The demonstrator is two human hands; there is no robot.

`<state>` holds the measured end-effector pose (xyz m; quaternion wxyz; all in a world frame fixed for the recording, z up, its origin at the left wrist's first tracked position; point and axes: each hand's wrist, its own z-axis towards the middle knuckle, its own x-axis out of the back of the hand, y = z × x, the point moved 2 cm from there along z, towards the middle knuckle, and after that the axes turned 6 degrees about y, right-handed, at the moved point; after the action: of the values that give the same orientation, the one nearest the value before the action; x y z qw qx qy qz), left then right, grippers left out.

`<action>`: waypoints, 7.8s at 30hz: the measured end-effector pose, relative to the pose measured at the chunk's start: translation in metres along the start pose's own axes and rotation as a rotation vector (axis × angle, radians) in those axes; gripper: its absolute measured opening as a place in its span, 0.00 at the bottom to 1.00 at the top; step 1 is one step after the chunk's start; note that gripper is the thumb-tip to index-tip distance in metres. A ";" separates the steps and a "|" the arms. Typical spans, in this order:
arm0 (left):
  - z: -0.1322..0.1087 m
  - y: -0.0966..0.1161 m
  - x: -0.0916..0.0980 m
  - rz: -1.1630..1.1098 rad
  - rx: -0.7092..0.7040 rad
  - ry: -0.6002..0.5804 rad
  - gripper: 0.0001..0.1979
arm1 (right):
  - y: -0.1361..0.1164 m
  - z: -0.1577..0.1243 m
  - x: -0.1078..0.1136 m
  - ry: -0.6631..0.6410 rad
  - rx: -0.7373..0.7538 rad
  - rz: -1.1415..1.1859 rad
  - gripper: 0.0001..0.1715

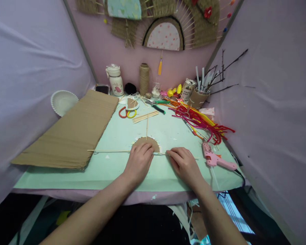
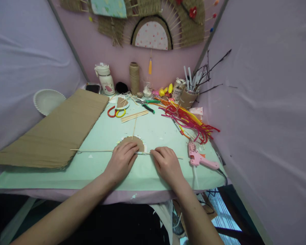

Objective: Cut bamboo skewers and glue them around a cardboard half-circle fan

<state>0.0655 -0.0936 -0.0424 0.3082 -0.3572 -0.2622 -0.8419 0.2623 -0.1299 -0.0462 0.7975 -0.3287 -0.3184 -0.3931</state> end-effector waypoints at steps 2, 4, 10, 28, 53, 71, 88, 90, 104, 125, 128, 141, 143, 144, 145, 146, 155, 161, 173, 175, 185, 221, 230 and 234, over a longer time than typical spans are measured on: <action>0.000 0.000 0.000 0.003 -0.001 0.000 0.10 | 0.000 0.000 0.000 -0.003 -0.003 -0.001 0.14; 0.000 0.000 0.000 0.003 -0.002 -0.001 0.10 | 0.000 0.000 0.000 -0.003 -0.003 -0.001 0.14; 0.000 -0.001 -0.001 -0.007 0.003 -0.010 0.10 | 0.000 0.000 0.000 -0.007 -0.002 -0.003 0.14; -0.001 -0.002 -0.002 0.000 -0.002 -0.045 0.11 | 0.000 0.002 -0.001 -0.069 0.041 -0.022 0.17; -0.001 -0.002 -0.003 -0.014 -0.009 -0.061 0.11 | 0.000 0.003 0.000 -0.051 0.063 0.011 0.17; 0.000 -0.002 -0.003 -0.008 -0.004 -0.068 0.10 | 0.001 0.001 -0.002 -0.057 0.068 0.010 0.17; -0.001 -0.002 -0.003 -0.006 -0.014 -0.058 0.09 | 0.001 0.002 -0.002 -0.056 0.076 0.004 0.17; -0.001 -0.002 -0.003 -0.004 -0.014 -0.062 0.09 | 0.002 0.002 -0.003 -0.050 0.076 0.005 0.18; -0.001 -0.002 -0.003 -0.002 -0.011 -0.061 0.09 | 0.003 0.001 -0.005 -0.051 0.075 0.010 0.19; -0.001 -0.002 -0.003 0.000 -0.018 -0.055 0.08 | 0.002 0.002 -0.004 -0.049 0.066 0.007 0.18; -0.001 -0.002 -0.003 0.001 -0.018 -0.057 0.09 | 0.002 0.001 -0.004 -0.052 0.065 0.008 0.18; 0.000 -0.002 -0.003 -0.007 -0.004 -0.077 0.10 | 0.002 0.002 -0.004 -0.049 0.061 0.010 0.19; 0.000 -0.002 -0.002 -0.007 -0.003 -0.074 0.10 | 0.002 0.002 -0.004 -0.052 0.058 0.006 0.18; 0.000 -0.002 -0.002 -0.008 -0.001 -0.075 0.10 | 0.002 0.002 -0.004 -0.053 0.058 0.004 0.18; 0.000 -0.002 -0.002 -0.009 0.001 -0.076 0.10 | 0.002 0.002 -0.004 -0.054 0.059 0.003 0.18; 0.000 -0.002 -0.002 -0.009 0.003 -0.078 0.10 | 0.002 0.002 -0.004 -0.055 0.060 0.002 0.18; 0.000 -0.002 -0.002 0.002 -0.006 -0.076 0.10 | 0.002 0.002 -0.004 -0.041 0.068 0.007 0.19; 0.000 -0.002 -0.002 0.000 -0.006 -0.071 0.09 | 0.003 0.002 -0.005 -0.046 0.064 0.009 0.19; -0.001 -0.003 -0.003 -0.011 -0.009 -0.061 0.10 | 0.002 0.001 -0.005 -0.050 0.066 0.004 0.19; -0.001 -0.003 -0.003 -0.006 -0.010 -0.064 0.09 | 0.003 0.001 -0.006 -0.048 0.067 0.004 0.18; -0.001 -0.002 -0.003 -0.010 -0.001 -0.081 0.10 | 0.002 0.002 -0.005 -0.043 0.063 0.008 0.18; -0.001 -0.002 -0.003 -0.004 -0.004 -0.061 0.09 | 0.002 0.001 -0.005 -0.038 0.078 0.004 0.18; -0.001 -0.002 -0.002 -0.006 -0.001 -0.066 0.10 | 0.002 0.002 -0.004 -0.042 0.068 -0.001 0.18; 0.000 -0.002 -0.003 -0.007 -0.007 -0.053 0.09 | 0.001 0.002 -0.004 -0.043 0.062 0.004 0.18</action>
<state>0.0652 -0.0917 -0.0451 0.2971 -0.3796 -0.2687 -0.8339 0.2609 -0.1257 -0.0487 0.8012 -0.3126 -0.3469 -0.3743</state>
